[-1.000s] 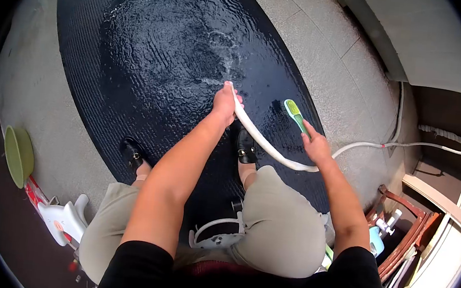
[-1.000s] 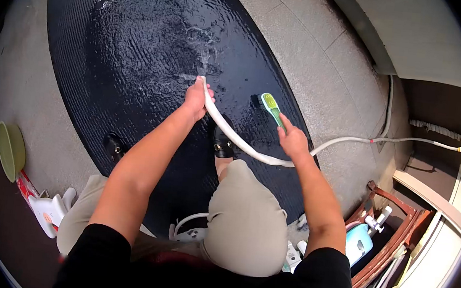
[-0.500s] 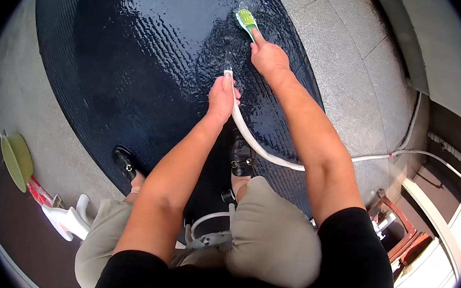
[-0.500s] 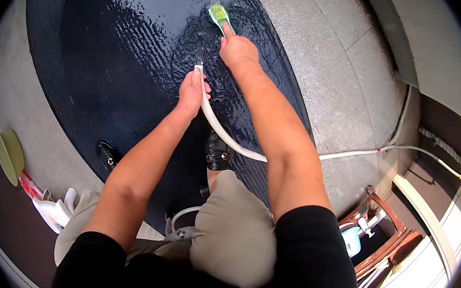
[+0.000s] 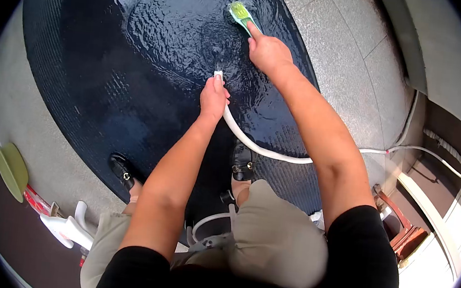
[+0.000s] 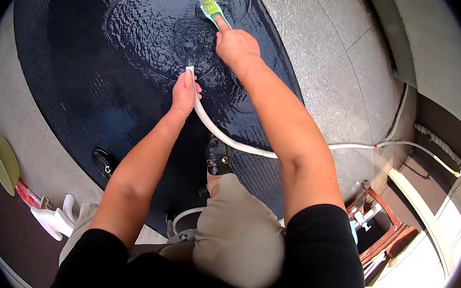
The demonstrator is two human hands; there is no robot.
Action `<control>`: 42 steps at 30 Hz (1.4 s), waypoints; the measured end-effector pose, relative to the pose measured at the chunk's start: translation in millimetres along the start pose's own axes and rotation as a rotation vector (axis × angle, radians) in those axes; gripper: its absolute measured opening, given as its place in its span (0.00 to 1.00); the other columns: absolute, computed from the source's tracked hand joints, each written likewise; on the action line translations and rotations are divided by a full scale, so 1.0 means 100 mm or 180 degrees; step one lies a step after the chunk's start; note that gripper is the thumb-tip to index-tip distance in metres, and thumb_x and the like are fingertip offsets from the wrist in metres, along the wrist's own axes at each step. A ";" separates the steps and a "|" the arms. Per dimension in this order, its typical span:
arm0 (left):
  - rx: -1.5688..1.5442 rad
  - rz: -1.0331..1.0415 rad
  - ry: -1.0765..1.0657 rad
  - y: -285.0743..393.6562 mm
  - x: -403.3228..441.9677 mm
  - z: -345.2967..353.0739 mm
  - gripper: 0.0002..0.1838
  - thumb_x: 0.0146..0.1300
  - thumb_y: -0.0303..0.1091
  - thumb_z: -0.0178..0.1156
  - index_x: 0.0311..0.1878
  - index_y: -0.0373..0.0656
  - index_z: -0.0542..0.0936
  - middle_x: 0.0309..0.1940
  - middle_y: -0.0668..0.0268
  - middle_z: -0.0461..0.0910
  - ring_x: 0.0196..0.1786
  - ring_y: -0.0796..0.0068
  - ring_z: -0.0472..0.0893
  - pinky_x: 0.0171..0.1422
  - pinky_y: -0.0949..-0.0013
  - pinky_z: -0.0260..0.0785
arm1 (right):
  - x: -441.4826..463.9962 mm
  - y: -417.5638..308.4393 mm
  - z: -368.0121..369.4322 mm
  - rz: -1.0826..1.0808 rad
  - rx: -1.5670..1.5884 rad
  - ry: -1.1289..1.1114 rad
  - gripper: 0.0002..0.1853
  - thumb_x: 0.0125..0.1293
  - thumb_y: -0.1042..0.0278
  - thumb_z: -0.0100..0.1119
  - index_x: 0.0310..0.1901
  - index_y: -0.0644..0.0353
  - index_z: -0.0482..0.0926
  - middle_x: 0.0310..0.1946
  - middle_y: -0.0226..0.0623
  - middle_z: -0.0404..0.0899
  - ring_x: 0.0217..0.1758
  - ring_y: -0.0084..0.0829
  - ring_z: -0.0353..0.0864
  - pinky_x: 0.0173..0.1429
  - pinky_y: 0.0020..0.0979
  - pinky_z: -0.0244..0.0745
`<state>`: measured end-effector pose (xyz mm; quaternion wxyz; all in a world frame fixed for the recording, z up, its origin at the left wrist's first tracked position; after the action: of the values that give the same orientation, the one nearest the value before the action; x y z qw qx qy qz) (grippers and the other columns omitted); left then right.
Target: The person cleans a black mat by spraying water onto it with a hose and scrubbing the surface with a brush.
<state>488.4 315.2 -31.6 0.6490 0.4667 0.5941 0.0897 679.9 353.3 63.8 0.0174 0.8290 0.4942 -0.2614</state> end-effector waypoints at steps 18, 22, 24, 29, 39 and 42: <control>-0.0406 0.0007 -0.0216 0.09 0.29 -0.31 0.21 0.75 0.46 0.40 0.40 0.35 0.71 0.22 0.55 0.79 0.20 0.64 0.80 0.26 0.64 0.76 | 0.26 -0.58 0.08 -0.0470 0.0020 0.0234 0.25 0.70 0.61 0.47 0.68 0.43 0.63 0.36 0.52 0.81 0.40 0.48 0.82 0.47 0.45 0.76; -0.0550 -0.0037 -0.0331 0.11 0.26 -0.33 0.22 0.76 0.49 0.39 0.41 0.37 0.70 0.23 0.56 0.78 0.21 0.65 0.80 0.29 0.65 0.77 | -0.33 -0.44 0.22 -0.0327 -0.0144 -0.0163 0.27 0.69 0.61 0.48 0.70 0.42 0.62 0.34 0.52 0.81 0.38 0.49 0.82 0.46 0.45 0.77; -0.0607 -0.0038 -0.0388 0.13 0.30 -0.35 0.22 0.75 0.49 0.40 0.41 0.37 0.70 0.23 0.56 0.78 0.22 0.65 0.80 0.29 0.65 0.78 | -0.71 -0.32 0.24 -0.0278 -0.0233 -0.0381 0.28 0.68 0.62 0.49 0.70 0.41 0.62 0.34 0.52 0.80 0.37 0.49 0.82 0.45 0.45 0.78; -0.0504 -0.0060 -0.0387 0.14 0.26 -0.33 0.19 0.75 0.45 0.42 0.42 0.36 0.71 0.24 0.56 0.80 0.22 0.66 0.81 0.30 0.64 0.78 | -0.51 -0.46 0.16 -0.0228 -0.0601 -0.0453 0.27 0.68 0.63 0.48 0.70 0.42 0.62 0.34 0.50 0.81 0.38 0.47 0.83 0.45 0.44 0.78; -0.0689 -0.0176 -0.0617 0.12 0.28 -0.34 0.21 0.76 0.48 0.40 0.43 0.37 0.70 0.26 0.56 0.79 0.24 0.66 0.81 0.30 0.65 0.78 | -0.78 -0.39 0.28 -0.0326 -0.0606 -0.0441 0.29 0.68 0.63 0.50 0.71 0.39 0.60 0.32 0.51 0.80 0.32 0.46 0.83 0.38 0.45 0.79; -0.0506 -0.0004 -0.0570 0.17 0.24 -0.34 0.20 0.76 0.47 0.40 0.43 0.37 0.70 0.26 0.56 0.79 0.24 0.66 0.81 0.30 0.65 0.78 | -0.82 -0.36 0.31 -0.0208 -0.0632 -0.0571 0.29 0.68 0.63 0.51 0.70 0.40 0.61 0.30 0.51 0.80 0.33 0.46 0.83 0.39 0.45 0.79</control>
<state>473.1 357.4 -30.9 0.7345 0.4195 0.5251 0.0942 606.7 296.1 81.8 0.1349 0.7799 0.5408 -0.2847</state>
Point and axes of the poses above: each hand's wrist, its own x-axis towards the middle knuckle, its own z-axis out of the palm, y = z × x, the point moved 5 cm from there along x, towards the middle knuckle
